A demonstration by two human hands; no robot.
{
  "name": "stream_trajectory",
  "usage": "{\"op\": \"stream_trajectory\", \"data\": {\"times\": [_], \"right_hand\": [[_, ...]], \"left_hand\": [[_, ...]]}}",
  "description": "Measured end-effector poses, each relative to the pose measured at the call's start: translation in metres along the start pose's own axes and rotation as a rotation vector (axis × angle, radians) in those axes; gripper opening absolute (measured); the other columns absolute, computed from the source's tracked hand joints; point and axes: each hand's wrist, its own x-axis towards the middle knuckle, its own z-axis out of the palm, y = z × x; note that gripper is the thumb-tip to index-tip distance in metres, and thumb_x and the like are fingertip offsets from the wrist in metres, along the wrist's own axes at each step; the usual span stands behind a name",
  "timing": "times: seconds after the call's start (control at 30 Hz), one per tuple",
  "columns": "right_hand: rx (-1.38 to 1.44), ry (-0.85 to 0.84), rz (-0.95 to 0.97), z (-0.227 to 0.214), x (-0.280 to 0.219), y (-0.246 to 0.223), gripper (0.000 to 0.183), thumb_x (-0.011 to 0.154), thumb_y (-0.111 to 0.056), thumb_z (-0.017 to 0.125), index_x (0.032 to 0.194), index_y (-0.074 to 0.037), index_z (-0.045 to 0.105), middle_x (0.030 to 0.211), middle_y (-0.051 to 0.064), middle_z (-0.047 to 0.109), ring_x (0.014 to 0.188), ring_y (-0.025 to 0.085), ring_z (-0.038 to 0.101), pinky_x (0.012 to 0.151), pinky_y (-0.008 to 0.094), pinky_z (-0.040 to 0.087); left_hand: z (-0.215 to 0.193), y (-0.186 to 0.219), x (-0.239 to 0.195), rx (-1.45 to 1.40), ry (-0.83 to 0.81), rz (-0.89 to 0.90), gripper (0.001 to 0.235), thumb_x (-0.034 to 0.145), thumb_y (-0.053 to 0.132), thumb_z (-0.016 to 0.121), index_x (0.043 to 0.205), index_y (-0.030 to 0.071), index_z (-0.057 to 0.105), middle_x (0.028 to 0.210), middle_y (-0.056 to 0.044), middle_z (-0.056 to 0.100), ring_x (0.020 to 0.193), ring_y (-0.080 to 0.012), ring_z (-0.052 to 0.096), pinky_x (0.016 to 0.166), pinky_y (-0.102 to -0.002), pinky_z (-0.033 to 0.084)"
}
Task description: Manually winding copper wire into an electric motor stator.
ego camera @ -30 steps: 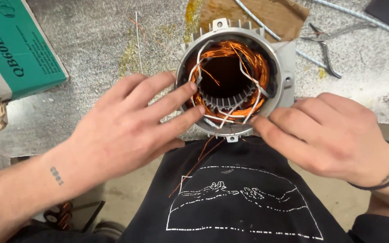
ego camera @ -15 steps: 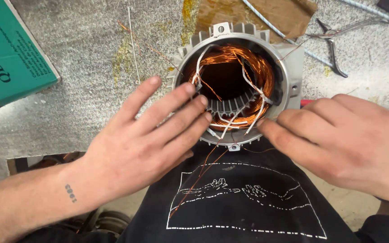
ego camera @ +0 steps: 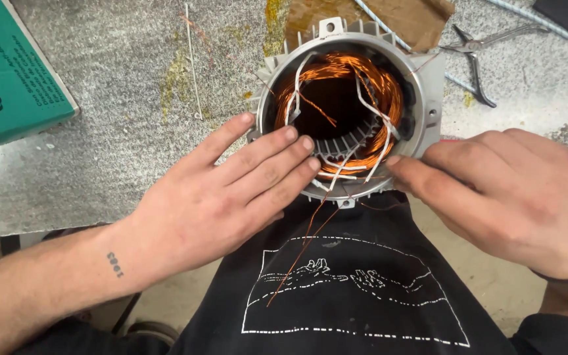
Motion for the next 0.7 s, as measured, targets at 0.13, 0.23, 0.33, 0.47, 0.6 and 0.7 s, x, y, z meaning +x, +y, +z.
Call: {"op": "stream_trajectory", "data": {"times": [0.13, 0.23, 0.33, 0.47, 0.6, 0.7], "right_hand": [[-0.005, 0.087, -0.025, 0.005, 0.001, -0.003, 0.028, 0.08, -0.013, 0.08, 0.108, -0.013, 0.079, 0.087, -0.002, 0.066, 0.069, 0.017, 0.06, 0.058, 0.033, 0.047], [-0.024, 0.109, -0.055, 0.01, 0.002, -0.004, 0.031, 0.078, -0.011, 0.081, 0.108, -0.015, 0.08, 0.085, -0.003, 0.066, 0.068, 0.017, 0.06, 0.056, 0.032, 0.047], [-0.015, 0.127, -0.069, 0.013, 0.004, -0.006, 0.031, 0.077, -0.01, 0.081, 0.107, -0.015, 0.079, 0.086, -0.003, 0.066, 0.068, 0.016, 0.059, 0.056, 0.031, 0.047], [-0.018, 0.141, -0.049, 0.012, 0.005, -0.011, 0.028, 0.081, -0.016, 0.084, 0.109, -0.015, 0.079, 0.085, -0.003, 0.066, 0.067, 0.017, 0.058, 0.055, 0.031, 0.046], [-0.047, 0.14, -0.039, 0.008, 0.006, -0.016, 0.03, 0.078, -0.018, 0.084, 0.108, -0.015, 0.078, 0.086, -0.002, 0.066, 0.068, 0.018, 0.059, 0.056, 0.032, 0.047], [-0.059, 0.161, -0.066, 0.006, 0.007, -0.018, 0.031, 0.078, -0.011, 0.082, 0.108, -0.013, 0.078, 0.088, -0.001, 0.067, 0.068, 0.018, 0.06, 0.057, 0.031, 0.049]], "left_hand": [[0.0, 0.002, 0.001, 0.024, 0.004, -0.003, 0.051, 0.093, 0.026, 0.065, 0.14, 0.006, 0.06, 0.147, -0.011, 0.06, 0.14, -0.0248, 0.053, 0.118, -0.049, 0.037], [0.0, 0.004, 0.001, 0.023, 0.006, -0.01, 0.053, 0.092, 0.027, 0.067, 0.14, 0.005, 0.06, 0.147, -0.01, 0.06, 0.14, -0.025, 0.053, 0.118, -0.049, 0.037], [-0.001, 0.007, 0.002, 0.001, 0.009, -0.025, 0.057, 0.09, 0.028, 0.069, 0.14, 0.004, 0.06, 0.147, -0.011, 0.06, 0.14, -0.0258, 0.052, 0.118, -0.049, 0.035], [-0.007, 0.011, 0.005, -0.034, -0.013, -0.054, 0.061, 0.085, 0.028, 0.07, 0.139, 0.002, 0.059, 0.146, -0.015, 0.058, 0.14, -0.0275, 0.05, 0.119, -0.051, 0.032], [-0.008, 0.017, 0.007, -0.051, -0.04, -0.089, 0.064, 0.081, 0.027, 0.069, 0.139, 0.0, 0.058, 0.146, -0.017, 0.057, 0.14, -0.0292, 0.049, 0.119, -0.051, 0.029], [-0.005, 0.018, 0.007, -0.003, -0.025, -0.097, 0.066, 0.08, 0.03, 0.067, 0.139, 0.001, 0.059, 0.146, -0.018, 0.057, 0.141, -0.0296, 0.049, 0.121, -0.05, 0.027]]}}
